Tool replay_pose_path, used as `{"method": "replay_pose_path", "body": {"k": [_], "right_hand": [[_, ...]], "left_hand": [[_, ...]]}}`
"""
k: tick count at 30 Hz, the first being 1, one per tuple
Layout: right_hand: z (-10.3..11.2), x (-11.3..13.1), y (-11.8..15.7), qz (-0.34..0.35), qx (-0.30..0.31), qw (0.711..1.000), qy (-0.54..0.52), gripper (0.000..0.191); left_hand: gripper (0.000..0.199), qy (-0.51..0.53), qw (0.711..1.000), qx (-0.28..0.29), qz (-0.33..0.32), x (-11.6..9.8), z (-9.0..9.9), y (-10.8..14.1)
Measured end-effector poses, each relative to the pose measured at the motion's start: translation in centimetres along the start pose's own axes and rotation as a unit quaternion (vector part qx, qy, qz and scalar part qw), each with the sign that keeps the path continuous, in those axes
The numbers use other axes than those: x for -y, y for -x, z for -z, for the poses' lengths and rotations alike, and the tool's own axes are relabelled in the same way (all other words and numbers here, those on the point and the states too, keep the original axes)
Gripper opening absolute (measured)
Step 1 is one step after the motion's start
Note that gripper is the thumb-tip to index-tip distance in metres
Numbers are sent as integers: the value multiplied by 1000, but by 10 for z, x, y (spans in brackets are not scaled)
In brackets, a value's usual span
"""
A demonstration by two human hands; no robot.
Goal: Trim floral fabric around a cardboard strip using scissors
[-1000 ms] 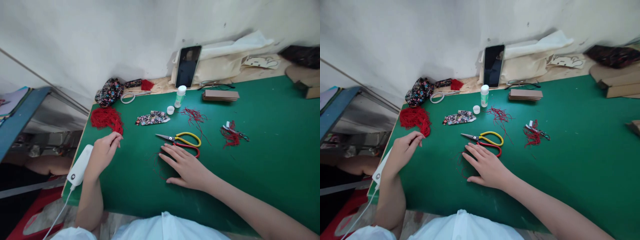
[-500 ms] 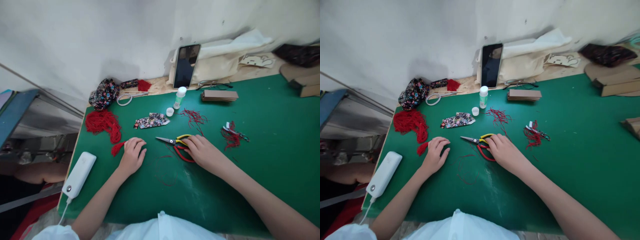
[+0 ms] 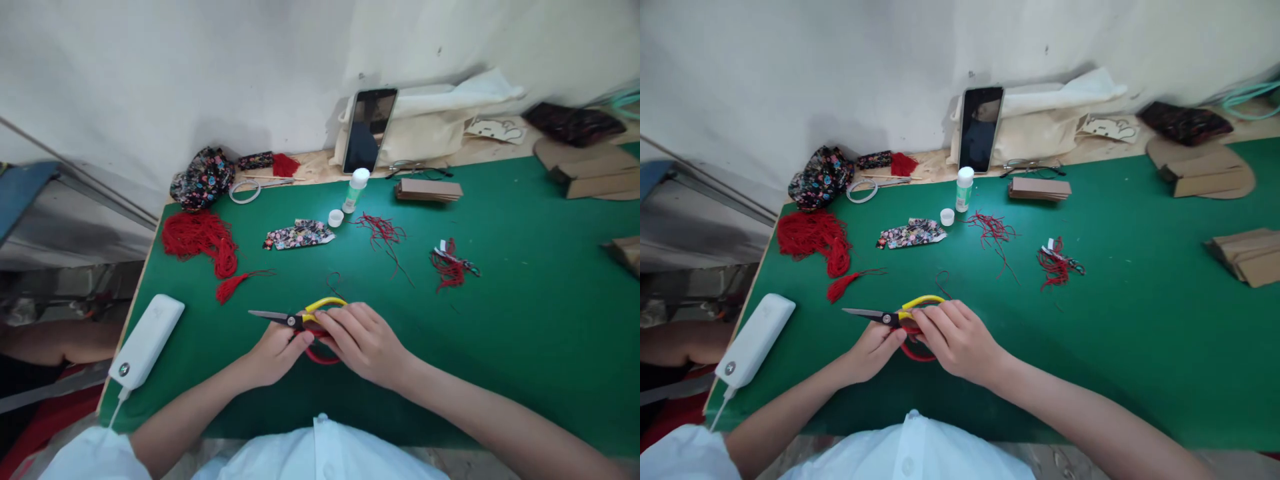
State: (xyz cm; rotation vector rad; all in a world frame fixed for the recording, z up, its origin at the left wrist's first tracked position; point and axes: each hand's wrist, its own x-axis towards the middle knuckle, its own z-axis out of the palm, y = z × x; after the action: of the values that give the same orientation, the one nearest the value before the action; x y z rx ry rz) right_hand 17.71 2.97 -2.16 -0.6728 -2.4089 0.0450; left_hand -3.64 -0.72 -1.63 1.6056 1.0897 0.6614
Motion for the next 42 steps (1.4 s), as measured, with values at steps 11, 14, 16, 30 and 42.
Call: {"method": "replay_pose_path", "body": {"k": [11,14,16,30,42], "right_hand": [[-20,13,18,163,135,964,-159,43],[-22,2,14,112,241,956,-128,57],[-22,-16,14,43,248,965,-81,55],[-8,-98,24,-123,146,977,93,41],[52,-226,-9,-366,110,902,201,49]], "left_hand": [[60,105,954,-262,97,5,67,-5],[64,59,952,-246,175,2,104,2],[61,-41,965,-173,194,1,122,8],[21,-434,873,45,219,16,146,27],[18,-432,886,8,169,32,145,26]]}}
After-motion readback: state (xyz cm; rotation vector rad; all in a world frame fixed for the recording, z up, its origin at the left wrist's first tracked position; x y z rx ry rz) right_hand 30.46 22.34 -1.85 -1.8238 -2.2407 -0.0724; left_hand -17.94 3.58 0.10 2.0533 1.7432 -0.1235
